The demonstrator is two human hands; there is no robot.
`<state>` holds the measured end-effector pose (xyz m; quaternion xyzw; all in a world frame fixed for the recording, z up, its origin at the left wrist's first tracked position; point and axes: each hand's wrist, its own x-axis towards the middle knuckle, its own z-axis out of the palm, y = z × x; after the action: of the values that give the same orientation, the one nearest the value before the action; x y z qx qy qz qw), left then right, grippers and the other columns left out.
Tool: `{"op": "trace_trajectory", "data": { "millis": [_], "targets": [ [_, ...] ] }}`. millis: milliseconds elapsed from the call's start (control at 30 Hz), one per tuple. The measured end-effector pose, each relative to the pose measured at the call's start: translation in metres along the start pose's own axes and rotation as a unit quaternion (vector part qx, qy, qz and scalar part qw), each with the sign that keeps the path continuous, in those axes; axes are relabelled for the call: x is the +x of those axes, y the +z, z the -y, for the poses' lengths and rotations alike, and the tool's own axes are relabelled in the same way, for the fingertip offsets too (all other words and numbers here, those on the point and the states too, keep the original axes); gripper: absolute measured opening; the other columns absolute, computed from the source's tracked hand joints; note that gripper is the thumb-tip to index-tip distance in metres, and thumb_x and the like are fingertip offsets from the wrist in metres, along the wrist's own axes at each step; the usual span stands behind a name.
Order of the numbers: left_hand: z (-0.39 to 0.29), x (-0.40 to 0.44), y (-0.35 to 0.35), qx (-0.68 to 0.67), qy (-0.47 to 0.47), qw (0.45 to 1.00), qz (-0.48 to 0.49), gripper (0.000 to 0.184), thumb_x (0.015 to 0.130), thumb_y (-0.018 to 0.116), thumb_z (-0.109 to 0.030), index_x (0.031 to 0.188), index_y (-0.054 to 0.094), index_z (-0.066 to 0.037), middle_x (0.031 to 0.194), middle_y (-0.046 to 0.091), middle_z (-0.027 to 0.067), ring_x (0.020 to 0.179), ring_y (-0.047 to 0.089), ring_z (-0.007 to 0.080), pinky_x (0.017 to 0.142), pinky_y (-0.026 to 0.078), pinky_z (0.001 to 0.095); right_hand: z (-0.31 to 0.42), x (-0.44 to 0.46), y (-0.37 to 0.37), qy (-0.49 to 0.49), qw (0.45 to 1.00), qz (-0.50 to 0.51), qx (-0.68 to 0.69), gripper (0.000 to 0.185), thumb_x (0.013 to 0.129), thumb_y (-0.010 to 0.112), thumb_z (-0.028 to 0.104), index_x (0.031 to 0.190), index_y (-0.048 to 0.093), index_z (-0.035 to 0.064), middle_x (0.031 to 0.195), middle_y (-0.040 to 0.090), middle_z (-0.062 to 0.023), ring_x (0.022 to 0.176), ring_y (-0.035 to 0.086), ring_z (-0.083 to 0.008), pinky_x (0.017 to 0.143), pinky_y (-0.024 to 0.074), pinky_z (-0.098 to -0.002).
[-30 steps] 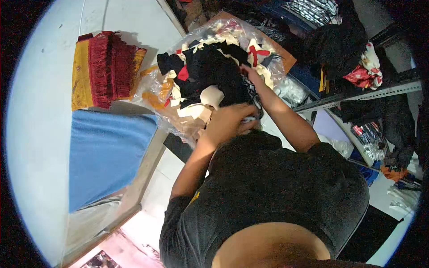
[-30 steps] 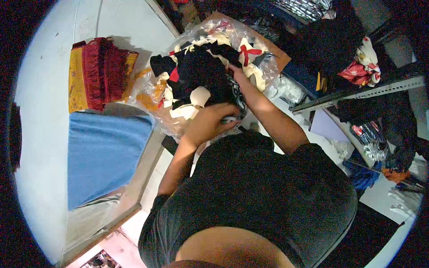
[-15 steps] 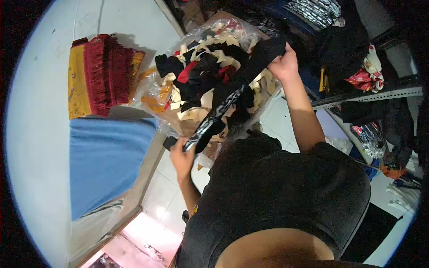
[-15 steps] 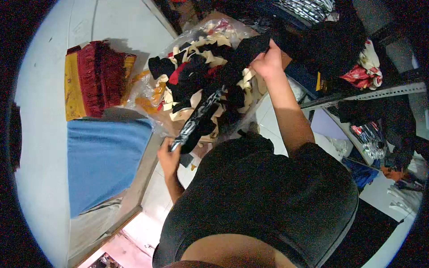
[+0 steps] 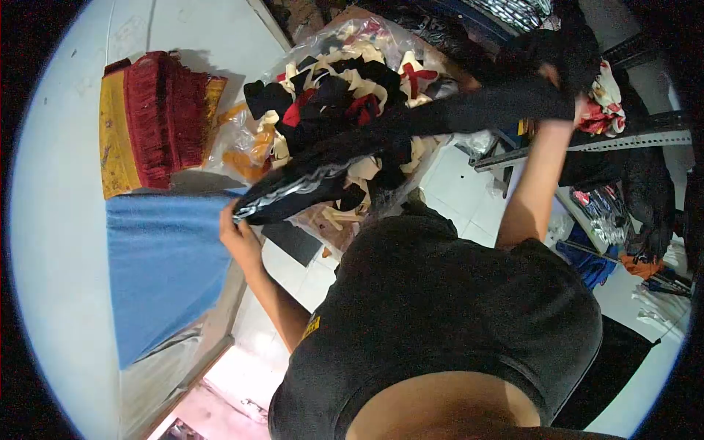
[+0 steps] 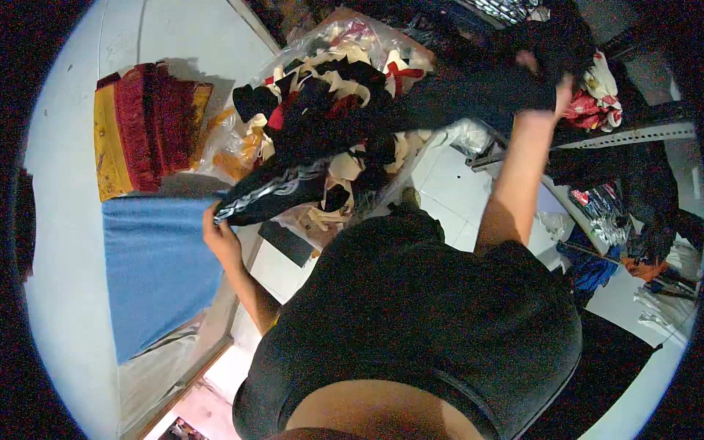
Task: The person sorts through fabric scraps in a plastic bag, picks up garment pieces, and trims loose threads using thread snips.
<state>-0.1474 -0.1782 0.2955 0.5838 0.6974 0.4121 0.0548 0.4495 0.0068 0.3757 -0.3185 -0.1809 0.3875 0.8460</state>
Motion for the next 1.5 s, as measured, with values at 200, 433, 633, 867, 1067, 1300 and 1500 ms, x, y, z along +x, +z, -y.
{"op": "trace_trajectory", "data": {
  "millis": [200,433,633,867,1067,1300,1500],
  "targets": [
    [0.0,0.007,-0.006,-0.102,-0.076,0.992,-0.006,0.037,0.076,0.05,0.014,0.108,0.065,0.001,0.1,0.068,0.0087,0.095,0.064,0.0201,0.087,0.05,0.0318,0.066,-0.027,-0.03,0.107,0.947,0.244,0.178,0.03,0.097,0.051,0.018,0.071,0.037,0.0135,0.063,0.032,0.0045,0.057,0.027,-0.0066,0.046,0.0225,-0.022],
    [0.003,0.017,0.037,0.002,-0.015,0.998,-0.054,0.052,0.071,0.063,0.006,0.122,0.055,0.002,0.111,0.06,0.018,0.102,0.058,0.0311,0.094,0.045,0.0378,0.031,-0.043,-0.04,-0.035,0.999,0.018,-0.02,0.017,0.09,0.052,0.015,0.075,0.048,0.0096,0.069,0.048,-0.0043,0.059,0.044,-0.0155,0.054,0.0387,-0.0272],
    [-0.136,-0.02,0.107,-0.245,0.13,0.916,0.292,0.096,0.069,0.083,-0.018,0.146,0.03,0.006,0.15,0.032,0.0302,0.14,0.032,0.042,0.114,0.03,0.0455,-0.104,-0.198,0.06,0.205,0.974,0.083,-0.042,0.029,0.1,0.047,0.029,0.076,0.046,0.0137,0.064,0.043,0.004,0.055,0.04,-0.0091,0.055,0.0331,-0.0253],
    [-0.158,-0.034,0.135,-0.246,0.052,0.883,0.397,0.042,0.083,0.064,-0.012,0.121,0.056,0.003,0.103,0.066,0.0224,0.098,0.064,0.037,0.088,0.049,0.041,-0.087,-0.246,0.103,0.213,0.926,0.292,-0.108,0.033,0.104,0.043,0.028,0.076,0.038,0.0119,0.064,0.03,0.0034,0.057,0.029,-0.0082,0.056,0.024,-0.0261],
    [-0.158,-0.019,0.098,-0.308,0.21,0.877,0.304,0.035,0.09,0.06,-0.013,0.121,0.058,0.004,0.106,0.065,0.0236,0.103,0.061,0.042,0.092,0.046,0.0407,-0.072,-0.233,0.097,0.159,0.937,0.277,-0.139,0.038,0.106,0.04,0.028,0.072,0.039,0.0097,0.065,0.033,0.003,0.061,0.032,-0.0086,0.057,0.0258,-0.027],
    [-0.157,-0.034,0.089,-0.349,-0.049,0.846,0.4,0.023,0.099,0.059,-0.017,0.107,0.061,0.004,0.085,0.061,0.0042,0.082,0.05,0.0072,0.073,0.044,0.0246,-0.077,-0.255,0.076,0.33,0.911,0.218,-0.118,0.033,0.105,0.043,0.034,0.08,0.04,0.0125,0.063,0.03,0.0055,0.052,0.026,-0.0055,0.047,0.0187,-0.0246],
    [-0.155,-0.03,0.089,-0.386,-0.089,0.886,0.242,0.021,0.101,0.056,-0.017,0.101,0.061,0.004,0.08,0.055,-0.0029,0.078,0.045,0.0054,0.069,0.038,0.0219,-0.077,-0.24,0.056,0.316,0.895,0.244,-0.197,0.035,0.104,0.044,0.038,0.081,0.044,0.0119,0.063,0.031,0.0069,0.052,0.026,-0.0045,0.048,0.0188,-0.0237]
  ]
}}
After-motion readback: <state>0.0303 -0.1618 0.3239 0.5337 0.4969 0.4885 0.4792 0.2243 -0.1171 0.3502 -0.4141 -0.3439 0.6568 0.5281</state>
